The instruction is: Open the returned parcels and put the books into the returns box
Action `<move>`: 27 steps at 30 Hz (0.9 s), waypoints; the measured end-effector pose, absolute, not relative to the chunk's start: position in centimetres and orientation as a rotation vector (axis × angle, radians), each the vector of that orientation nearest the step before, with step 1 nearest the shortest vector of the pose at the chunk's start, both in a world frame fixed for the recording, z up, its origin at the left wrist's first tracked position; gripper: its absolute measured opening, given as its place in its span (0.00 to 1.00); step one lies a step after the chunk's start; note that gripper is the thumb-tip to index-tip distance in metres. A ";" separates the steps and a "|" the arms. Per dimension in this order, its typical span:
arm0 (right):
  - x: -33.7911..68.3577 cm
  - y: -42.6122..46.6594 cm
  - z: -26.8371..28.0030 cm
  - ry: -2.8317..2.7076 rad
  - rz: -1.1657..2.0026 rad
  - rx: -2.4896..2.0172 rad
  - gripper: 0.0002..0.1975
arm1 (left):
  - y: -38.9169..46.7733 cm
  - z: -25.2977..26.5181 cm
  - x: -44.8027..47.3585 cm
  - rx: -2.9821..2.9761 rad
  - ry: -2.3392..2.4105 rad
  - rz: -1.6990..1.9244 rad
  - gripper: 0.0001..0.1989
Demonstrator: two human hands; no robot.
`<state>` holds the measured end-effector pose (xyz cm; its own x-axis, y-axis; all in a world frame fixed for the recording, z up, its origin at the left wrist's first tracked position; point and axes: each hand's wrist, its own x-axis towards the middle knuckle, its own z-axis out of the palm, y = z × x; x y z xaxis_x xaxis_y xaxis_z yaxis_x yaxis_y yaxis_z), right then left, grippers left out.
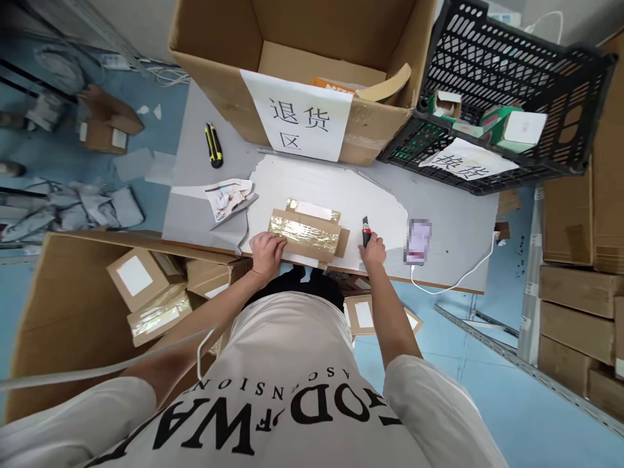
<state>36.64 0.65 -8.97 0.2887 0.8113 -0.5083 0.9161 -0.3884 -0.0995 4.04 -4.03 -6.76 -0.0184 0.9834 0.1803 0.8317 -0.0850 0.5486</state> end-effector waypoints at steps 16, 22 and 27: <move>22.7 5.5 4.2 2.454 -0.547 0.951 0.31 | -4.1 -7.4 4.2 1.942 1.482 0.704 0.14; 22.5 5.3 4.3 2.434 -0.463 0.900 0.30 | -4.2 -7.2 4.2 1.931 1.469 0.694 0.15; 23.1 5.0 5.2 2.382 -0.474 0.947 0.31 | -4.0 -7.5 4.0 1.993 1.448 0.627 0.17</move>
